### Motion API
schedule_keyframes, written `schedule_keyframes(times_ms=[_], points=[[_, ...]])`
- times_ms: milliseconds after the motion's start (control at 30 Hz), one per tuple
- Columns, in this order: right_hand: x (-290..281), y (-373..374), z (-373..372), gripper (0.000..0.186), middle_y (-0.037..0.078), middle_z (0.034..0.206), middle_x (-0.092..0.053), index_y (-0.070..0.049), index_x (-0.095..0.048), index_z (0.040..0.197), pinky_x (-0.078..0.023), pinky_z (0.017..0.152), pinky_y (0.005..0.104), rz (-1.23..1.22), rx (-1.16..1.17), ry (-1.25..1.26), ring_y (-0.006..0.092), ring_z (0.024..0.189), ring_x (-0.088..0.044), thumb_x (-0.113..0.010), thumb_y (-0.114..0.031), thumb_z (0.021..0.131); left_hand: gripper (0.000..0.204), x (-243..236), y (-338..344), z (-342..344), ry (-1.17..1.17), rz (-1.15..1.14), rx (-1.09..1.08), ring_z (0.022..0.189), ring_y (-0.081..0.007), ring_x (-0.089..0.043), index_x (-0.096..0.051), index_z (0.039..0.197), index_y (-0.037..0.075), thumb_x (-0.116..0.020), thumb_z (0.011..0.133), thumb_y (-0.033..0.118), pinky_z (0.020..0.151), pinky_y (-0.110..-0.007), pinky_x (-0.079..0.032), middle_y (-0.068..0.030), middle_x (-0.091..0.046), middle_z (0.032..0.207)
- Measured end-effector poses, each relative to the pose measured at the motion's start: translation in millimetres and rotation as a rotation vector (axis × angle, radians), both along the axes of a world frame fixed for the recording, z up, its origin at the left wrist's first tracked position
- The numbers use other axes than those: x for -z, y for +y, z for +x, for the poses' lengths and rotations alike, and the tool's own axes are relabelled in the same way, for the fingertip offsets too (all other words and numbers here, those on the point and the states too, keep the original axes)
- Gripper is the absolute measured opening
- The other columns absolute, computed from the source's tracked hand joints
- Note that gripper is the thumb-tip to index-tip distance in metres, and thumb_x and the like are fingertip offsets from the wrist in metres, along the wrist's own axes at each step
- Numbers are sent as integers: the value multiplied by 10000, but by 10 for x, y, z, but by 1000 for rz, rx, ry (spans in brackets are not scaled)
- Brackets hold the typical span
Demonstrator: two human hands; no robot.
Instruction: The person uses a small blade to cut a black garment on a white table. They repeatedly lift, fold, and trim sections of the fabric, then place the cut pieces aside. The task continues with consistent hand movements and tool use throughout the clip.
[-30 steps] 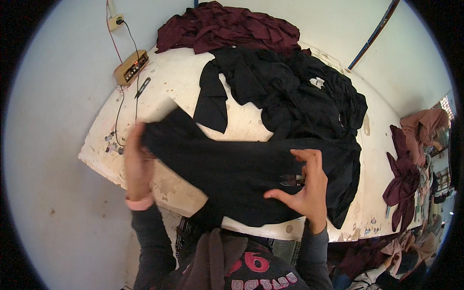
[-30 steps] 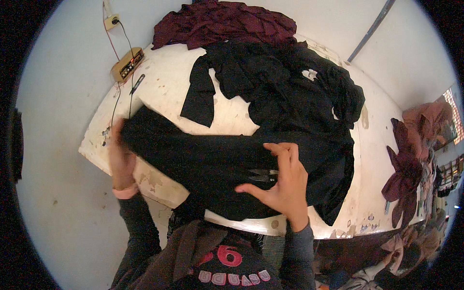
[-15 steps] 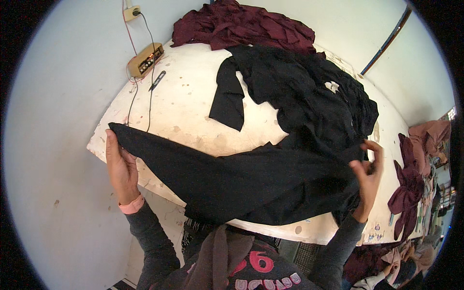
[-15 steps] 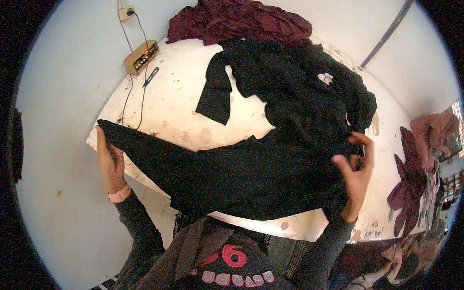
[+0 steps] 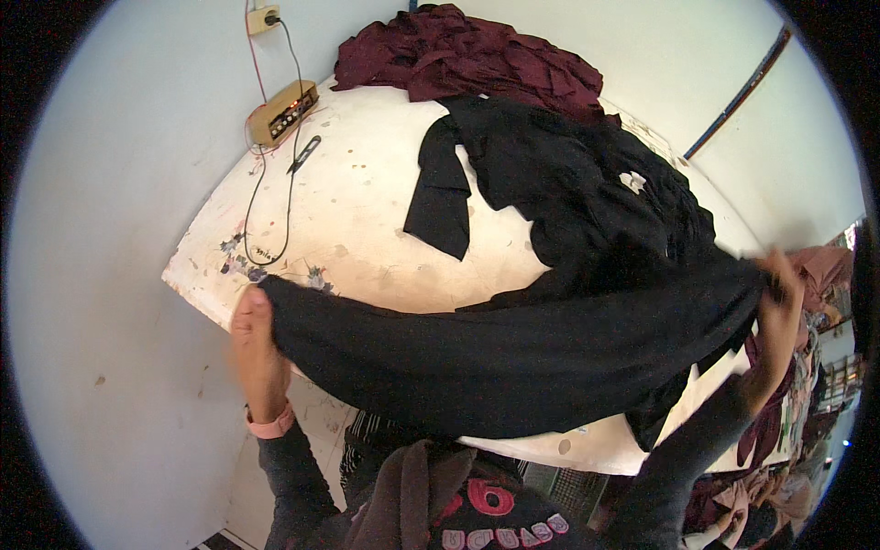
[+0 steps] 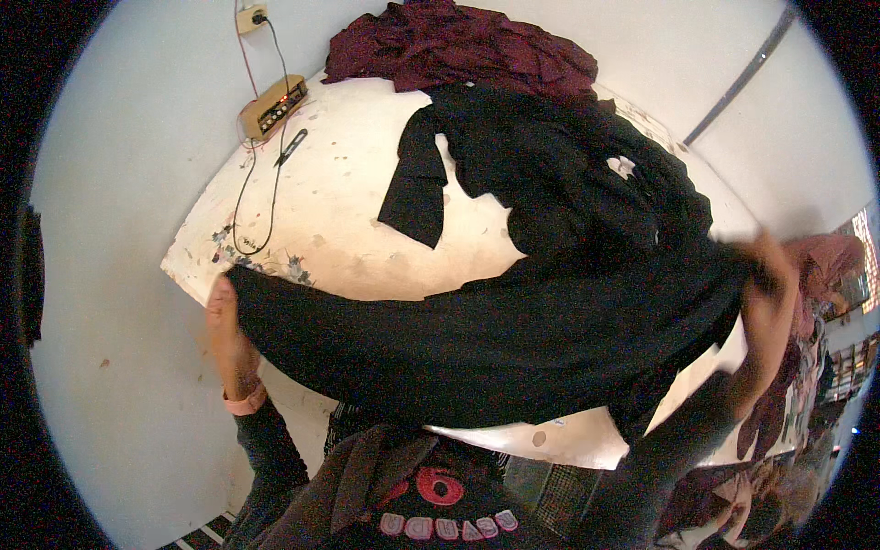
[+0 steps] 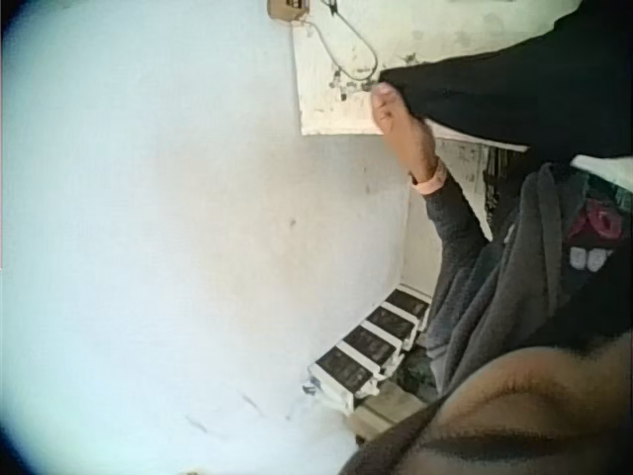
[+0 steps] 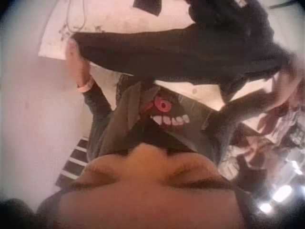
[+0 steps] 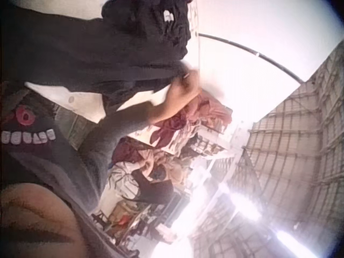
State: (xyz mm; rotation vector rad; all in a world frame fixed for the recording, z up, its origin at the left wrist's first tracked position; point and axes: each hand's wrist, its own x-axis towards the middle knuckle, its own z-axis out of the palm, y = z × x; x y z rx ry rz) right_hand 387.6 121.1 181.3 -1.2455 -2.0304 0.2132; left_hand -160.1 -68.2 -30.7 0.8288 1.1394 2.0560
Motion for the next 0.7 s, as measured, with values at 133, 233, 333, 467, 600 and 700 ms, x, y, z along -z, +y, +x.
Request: schedule_keyframes(times_ms=[133, 233, 333, 467, 600, 700], points=[[-308, 1617, -542, 356, 144, 1208, -660, -88, -666, 1205, -541, 903, 392, 433, 96, -647, 345, 1028, -676, -600, -31, 860, 292, 140, 350, 336, -296, 49, 150, 991, -136, -681, -664, 1153, 28, -519, 1089, 274, 869, -283, -552, -61, -713, 1144], [-62, 1273, -1788, 431, 89, 1294, -622, -177, -646, 1259, -549, 905, 442, 451, 316, -503, 344, 1079, -667, -614, -27, 856, 311, 187, 567, 588, -501, 38, 135, 999, -172, -697, -628, 1219, 48, -505, 1090, 303, 856, -312, -595, -85, -692, 1217], [400, 984, -2108, 410, 68, 1264, -644, -152, -650, 1253, -553, 907, 396, 406, 50, -394, 280, 1088, -682, -696, -71, 853, 234, 469, 551, 486, -566, 111, 222, 860, -119, -680, -619, 1135, 104, -527, 1081, 313, 750, -305, -615, -14, -682, 1035], [1026, 434, -2247, 274, 79, 1072, -675, -86, -716, 1106, -540, 818, 355, 86, -257, -239, 268, 975, -690, -771, -119, 839, 154, 457, 536, 463, -607, 13, 96, 731, -50, -615, -587, 1030, 151, -565, 1068, 298, 693, -276, -607, 54, -594, 852], [1458, 91, -2083, 182, 65, 917, -644, -41, -718, 978, -502, 704, 296, -129, -322, -48, 169, 797, -648, -802, -66, 818, 133, 396, 538, 437, -621, 17, 114, 703, -57, -572, -587, 988, 157, -575, 1066, 264, 679, -251, -568, 66, -549, 796], [1673, -73, -1938, 220, 102, 893, -638, -53, -678, 904, -549, 757, 349, -346, -190, -128, 260, 820, -685, -829, -132, 766, 175, 206, 555, 498, -627, -83, 27, 629, -54, -483, -594, 894, 172, -597, 1058, 233, 620, -221, -505, 88, -472, 693]])
